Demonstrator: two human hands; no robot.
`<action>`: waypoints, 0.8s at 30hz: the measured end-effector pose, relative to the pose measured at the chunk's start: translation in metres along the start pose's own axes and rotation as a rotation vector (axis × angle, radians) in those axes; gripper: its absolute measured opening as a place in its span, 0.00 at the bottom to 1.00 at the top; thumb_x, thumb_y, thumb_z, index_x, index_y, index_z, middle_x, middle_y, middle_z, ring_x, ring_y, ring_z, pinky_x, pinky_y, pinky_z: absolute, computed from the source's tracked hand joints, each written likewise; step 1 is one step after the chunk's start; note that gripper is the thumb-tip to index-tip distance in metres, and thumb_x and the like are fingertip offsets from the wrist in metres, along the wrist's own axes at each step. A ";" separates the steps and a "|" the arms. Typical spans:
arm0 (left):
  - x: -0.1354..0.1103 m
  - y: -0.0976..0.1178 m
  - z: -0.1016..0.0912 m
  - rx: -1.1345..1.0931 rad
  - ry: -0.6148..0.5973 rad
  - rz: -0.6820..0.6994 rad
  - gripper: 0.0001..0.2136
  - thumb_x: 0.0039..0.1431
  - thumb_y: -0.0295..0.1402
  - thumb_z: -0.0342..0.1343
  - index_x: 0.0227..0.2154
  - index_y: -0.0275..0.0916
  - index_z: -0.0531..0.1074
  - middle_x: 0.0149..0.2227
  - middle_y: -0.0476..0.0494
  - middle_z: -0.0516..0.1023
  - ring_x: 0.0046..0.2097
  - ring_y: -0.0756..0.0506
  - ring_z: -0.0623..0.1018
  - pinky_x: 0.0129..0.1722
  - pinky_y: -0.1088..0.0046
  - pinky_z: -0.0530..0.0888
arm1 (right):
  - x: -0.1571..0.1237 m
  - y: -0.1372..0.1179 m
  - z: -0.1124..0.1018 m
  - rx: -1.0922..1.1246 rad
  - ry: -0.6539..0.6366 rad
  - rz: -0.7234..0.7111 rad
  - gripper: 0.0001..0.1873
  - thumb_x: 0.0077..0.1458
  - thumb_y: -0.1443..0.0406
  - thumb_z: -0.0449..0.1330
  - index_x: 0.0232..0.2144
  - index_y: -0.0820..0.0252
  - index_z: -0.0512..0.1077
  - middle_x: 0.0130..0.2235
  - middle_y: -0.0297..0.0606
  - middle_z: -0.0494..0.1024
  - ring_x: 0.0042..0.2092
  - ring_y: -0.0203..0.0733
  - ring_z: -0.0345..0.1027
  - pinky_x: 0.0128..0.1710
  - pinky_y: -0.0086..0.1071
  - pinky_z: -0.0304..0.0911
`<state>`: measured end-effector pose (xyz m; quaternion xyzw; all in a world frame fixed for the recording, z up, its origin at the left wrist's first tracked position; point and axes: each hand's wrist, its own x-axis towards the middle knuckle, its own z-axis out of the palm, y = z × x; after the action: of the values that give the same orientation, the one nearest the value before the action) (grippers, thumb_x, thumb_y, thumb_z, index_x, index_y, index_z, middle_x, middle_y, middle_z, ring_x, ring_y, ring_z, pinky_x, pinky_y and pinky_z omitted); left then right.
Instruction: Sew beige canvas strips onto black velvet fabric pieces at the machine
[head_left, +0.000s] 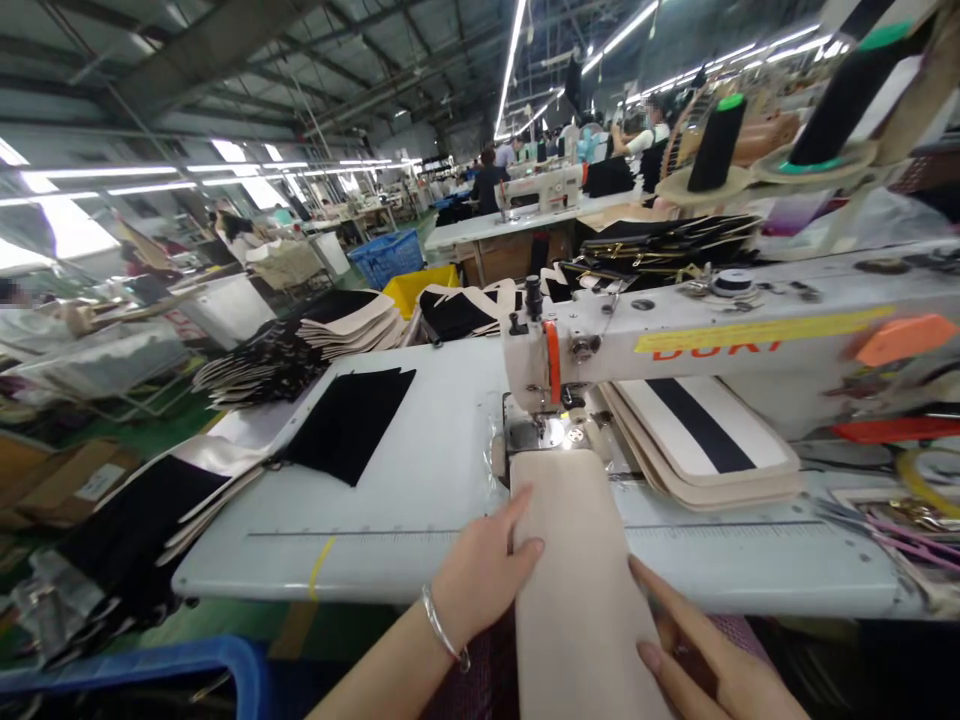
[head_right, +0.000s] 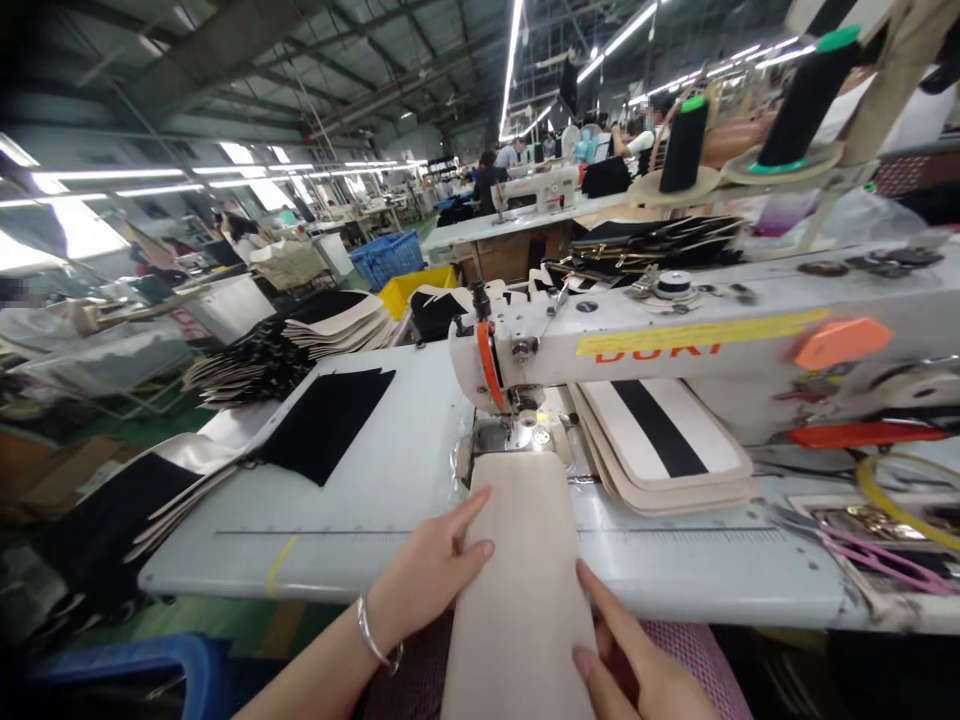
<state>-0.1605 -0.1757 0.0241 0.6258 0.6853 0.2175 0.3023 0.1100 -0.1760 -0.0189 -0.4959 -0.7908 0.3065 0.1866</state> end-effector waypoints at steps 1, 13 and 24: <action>0.005 0.001 -0.005 0.181 0.034 0.050 0.24 0.60 0.37 0.54 0.60 0.43 0.63 0.40 0.40 0.78 0.42 0.38 0.78 0.46 0.56 0.74 | 0.007 -0.004 0.004 0.060 -0.034 0.067 0.30 0.60 0.54 0.49 0.63 0.56 0.58 0.41 0.35 0.79 0.40 0.39 0.75 0.40 0.29 0.71; 0.073 -0.016 -0.008 0.487 0.041 0.584 0.19 0.65 0.38 0.49 0.58 0.44 0.64 0.62 0.42 0.63 0.65 0.41 0.60 0.66 0.54 0.54 | 0.036 -0.002 0.010 -0.034 0.126 -0.060 0.27 0.61 0.55 0.49 0.59 0.60 0.64 0.52 0.39 0.74 0.52 0.44 0.69 0.46 0.33 0.70; 0.092 -0.022 -0.003 0.349 0.082 0.557 0.18 0.65 0.32 0.48 0.58 0.47 0.64 0.62 0.42 0.63 0.65 0.40 0.59 0.66 0.52 0.52 | 0.054 -0.003 0.010 -0.096 0.200 -0.113 0.25 0.61 0.57 0.50 0.59 0.56 0.64 0.52 0.36 0.73 0.50 0.43 0.70 0.46 0.33 0.70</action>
<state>-0.1813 -0.0873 -0.0017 0.8221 0.5266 0.1960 0.0914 0.0783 -0.1321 -0.0245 -0.4869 -0.8087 0.2065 0.2575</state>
